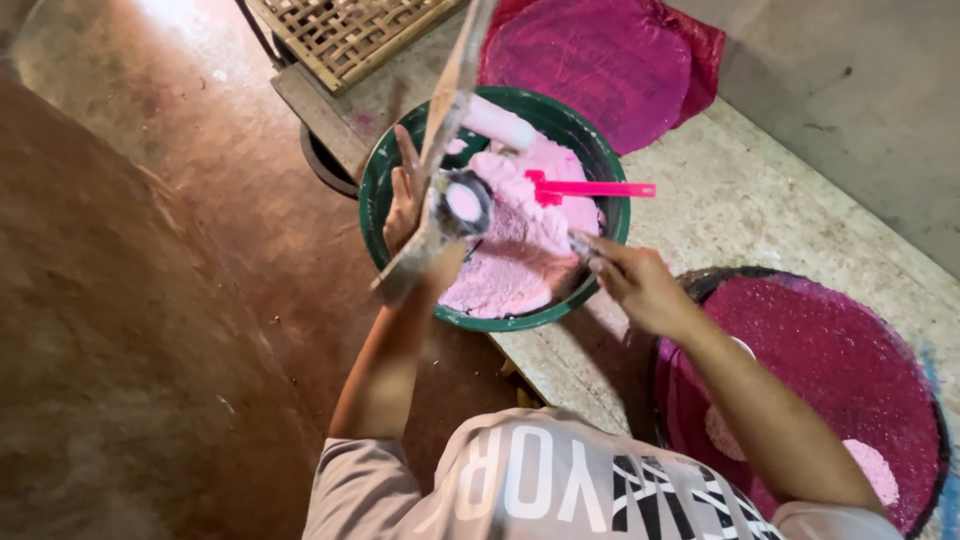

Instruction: The person scoops pink dough from a green bucket using a wooden tool and a pink spatula, then presses it into a circular mold on a purple tray to form round discs. The person repeatedly scrapes the tool clean and continues shaping more discs.

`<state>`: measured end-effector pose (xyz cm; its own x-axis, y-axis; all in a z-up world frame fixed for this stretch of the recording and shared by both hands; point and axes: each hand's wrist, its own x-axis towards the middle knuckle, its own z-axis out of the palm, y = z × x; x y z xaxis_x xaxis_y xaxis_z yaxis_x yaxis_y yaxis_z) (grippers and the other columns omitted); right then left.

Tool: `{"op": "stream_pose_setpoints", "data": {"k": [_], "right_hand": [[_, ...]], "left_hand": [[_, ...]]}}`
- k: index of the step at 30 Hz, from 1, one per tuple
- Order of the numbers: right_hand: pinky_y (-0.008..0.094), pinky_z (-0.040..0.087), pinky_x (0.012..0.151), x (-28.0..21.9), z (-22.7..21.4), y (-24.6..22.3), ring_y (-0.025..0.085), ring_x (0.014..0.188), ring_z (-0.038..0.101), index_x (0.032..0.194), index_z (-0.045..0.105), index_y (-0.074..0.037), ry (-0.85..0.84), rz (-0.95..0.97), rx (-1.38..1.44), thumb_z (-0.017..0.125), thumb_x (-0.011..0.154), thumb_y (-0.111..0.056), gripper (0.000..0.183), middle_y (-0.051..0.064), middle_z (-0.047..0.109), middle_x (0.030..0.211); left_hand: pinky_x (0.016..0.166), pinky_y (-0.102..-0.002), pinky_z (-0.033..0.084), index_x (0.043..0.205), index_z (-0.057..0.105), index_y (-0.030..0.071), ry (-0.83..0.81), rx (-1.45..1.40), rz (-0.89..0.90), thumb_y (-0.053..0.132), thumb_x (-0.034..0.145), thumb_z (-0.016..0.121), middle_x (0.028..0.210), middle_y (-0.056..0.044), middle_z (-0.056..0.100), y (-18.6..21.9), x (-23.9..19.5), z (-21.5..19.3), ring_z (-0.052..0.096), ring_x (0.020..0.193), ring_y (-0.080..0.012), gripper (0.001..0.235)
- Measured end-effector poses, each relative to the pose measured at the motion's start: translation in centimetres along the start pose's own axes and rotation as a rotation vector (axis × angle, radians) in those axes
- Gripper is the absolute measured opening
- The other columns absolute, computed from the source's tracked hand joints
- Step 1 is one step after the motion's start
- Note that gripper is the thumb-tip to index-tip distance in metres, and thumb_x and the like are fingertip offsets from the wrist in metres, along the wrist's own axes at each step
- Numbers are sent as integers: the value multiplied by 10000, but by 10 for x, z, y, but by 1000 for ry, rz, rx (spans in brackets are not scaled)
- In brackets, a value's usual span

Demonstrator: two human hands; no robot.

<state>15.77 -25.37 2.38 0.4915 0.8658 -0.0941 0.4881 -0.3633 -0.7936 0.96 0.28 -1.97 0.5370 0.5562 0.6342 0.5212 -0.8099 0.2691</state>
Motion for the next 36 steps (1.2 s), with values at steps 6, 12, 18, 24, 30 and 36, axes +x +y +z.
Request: {"op": "stream_pose_setpoints", "data": {"k": [6, 12, 18, 24, 30, 36], "right_hand": [[337, 466, 570, 8, -5, -3, 144, 590, 489, 1448, 605, -169, 53, -134, -60, 572, 1015, -110, 438, 112, 556, 671], [398, 501, 603, 0, -68, -64, 238, 552, 520, 1404, 634, -420, -281, 185, -595, 635, 1019, -355, 391, 151, 686, 647], [396, 474, 518, 18, -46, -115, 279, 713, 699, 1178, 757, -247, -128, -406, -740, 728, 827, -381, 377, 101, 748, 850], [300, 527, 533, -24, -1, -110, 167, 695, 656, 1133, 677, -43, -68, -822, -1435, 614, 900, -200, 289, 36, 656, 874], [324, 544, 497, -57, -65, -157, 194, 655, 675, 1076, 675, -142, -120, -474, -1355, 592, 845, -193, 250, 19, 621, 826], [316, 531, 462, -18, -12, -131, 171, 589, 682, 903, 641, -99, -50, -564, -1361, 594, 911, -181, 95, 25, 634, 757]], "left_hand": [[573, -354, 559, 1658, 240, 93, 108, 147, 147, 154, 1071, 623, 1548, -205, 484, -1, 1, -1, 694, 868, -272, 703], [690, -402, 558, 1634, 240, 0, 92, -273, 233, 249, 1064, 620, 1072, -146, 591, -16, 2, -35, 652, 835, -298, 730], [717, -384, 556, 1514, 429, 43, -109, -356, 320, 231, 904, 679, 1092, -156, 652, 17, -20, -22, 680, 883, -296, 686], [888, -313, 569, 1335, 567, 80, -359, -686, 264, 244, 912, 691, 1158, -101, 684, 12, -38, -14, 689, 1001, -210, 470], [938, -337, 559, 1335, 602, 58, -301, -673, 198, 156, 926, 682, 1236, -122, 679, 0, -40, -31, 673, 1088, -240, 429], [954, -336, 573, 1425, 556, 87, -355, -980, 105, 251, 941, 661, 1286, -121, 675, 25, -33, -23, 680, 1124, -240, 522]]}}
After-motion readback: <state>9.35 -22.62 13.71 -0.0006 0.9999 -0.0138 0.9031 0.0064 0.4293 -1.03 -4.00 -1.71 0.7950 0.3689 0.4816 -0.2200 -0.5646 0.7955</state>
